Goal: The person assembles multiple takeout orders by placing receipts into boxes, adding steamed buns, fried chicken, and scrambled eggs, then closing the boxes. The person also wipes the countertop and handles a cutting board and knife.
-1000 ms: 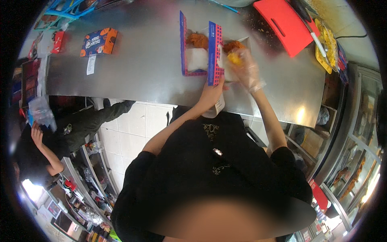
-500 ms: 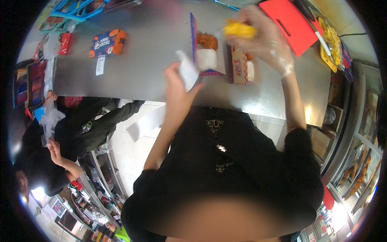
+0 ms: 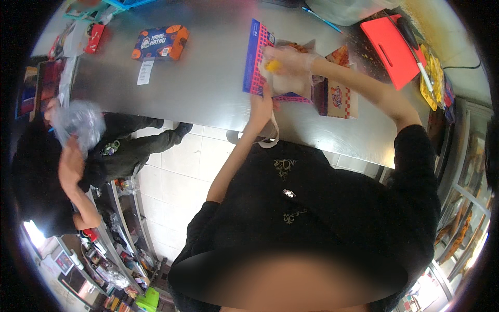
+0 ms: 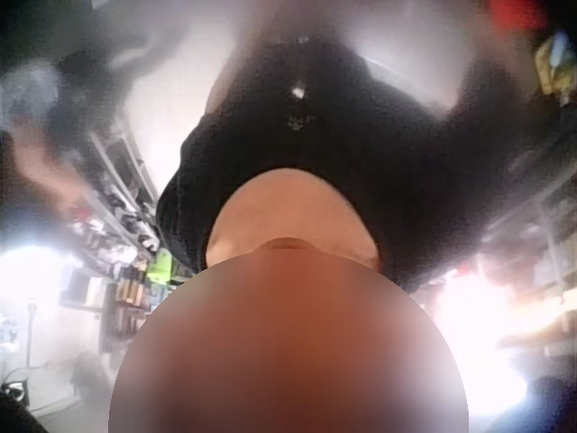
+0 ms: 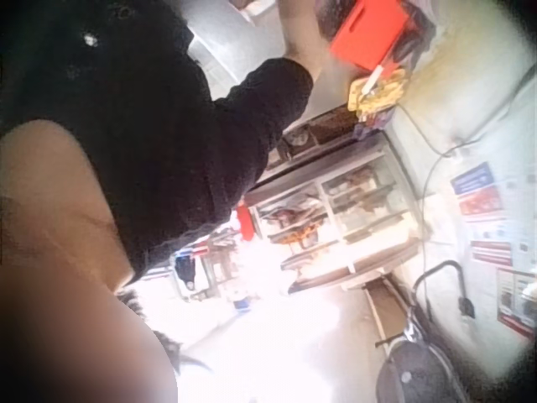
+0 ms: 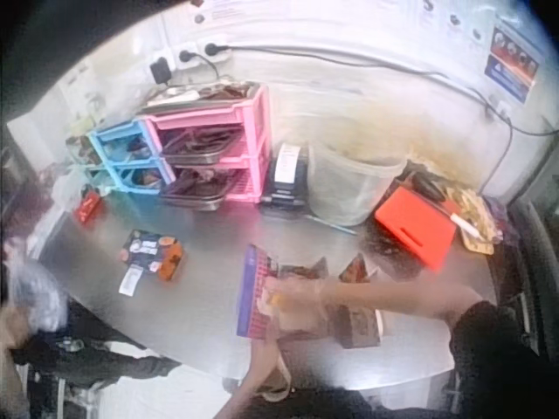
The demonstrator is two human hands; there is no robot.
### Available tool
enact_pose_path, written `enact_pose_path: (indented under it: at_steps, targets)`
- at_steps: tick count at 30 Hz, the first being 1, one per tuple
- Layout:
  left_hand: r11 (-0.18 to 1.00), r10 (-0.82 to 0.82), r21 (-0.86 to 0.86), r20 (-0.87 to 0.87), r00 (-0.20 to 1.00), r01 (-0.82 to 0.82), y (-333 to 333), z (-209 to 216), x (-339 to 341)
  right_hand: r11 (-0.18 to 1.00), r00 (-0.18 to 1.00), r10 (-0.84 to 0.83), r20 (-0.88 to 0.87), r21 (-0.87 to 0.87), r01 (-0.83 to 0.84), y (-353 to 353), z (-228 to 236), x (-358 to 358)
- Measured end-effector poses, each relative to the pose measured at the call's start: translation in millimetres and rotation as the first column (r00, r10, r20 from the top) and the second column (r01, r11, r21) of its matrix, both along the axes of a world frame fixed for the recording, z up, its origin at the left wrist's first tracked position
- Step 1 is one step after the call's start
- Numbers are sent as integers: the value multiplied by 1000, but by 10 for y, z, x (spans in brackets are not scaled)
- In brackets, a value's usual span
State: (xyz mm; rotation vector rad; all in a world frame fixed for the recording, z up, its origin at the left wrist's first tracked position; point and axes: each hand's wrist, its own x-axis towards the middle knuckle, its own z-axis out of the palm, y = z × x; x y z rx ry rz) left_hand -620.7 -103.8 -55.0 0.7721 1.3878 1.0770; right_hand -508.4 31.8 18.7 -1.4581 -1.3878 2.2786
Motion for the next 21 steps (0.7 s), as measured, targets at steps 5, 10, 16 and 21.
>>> enact_pose_path:
  at_steps: [5, 10, 16, 21]
  targets:
    - [991, -119, -66, 23, 993, 120, -50, -39, -83, 452, 808, 450, 381, 683, -574, 65, -44, 220]
    - [992, -113, 47, -21, 993, 114, 33, 62, -334, 663, 910, 278, 308, 624, -414, 119, -185, 259]
    - [972, -159, 154, -114, 981, 176, 502, 47, -817, 390, 870, 242, 429, 778, -493, 29, 149, 185]
    - [969, -134, 180, -204, 970, 172, 1079, 28, -1132, 298, 949, 122, 290, 902, -313, -105, 891, 548]
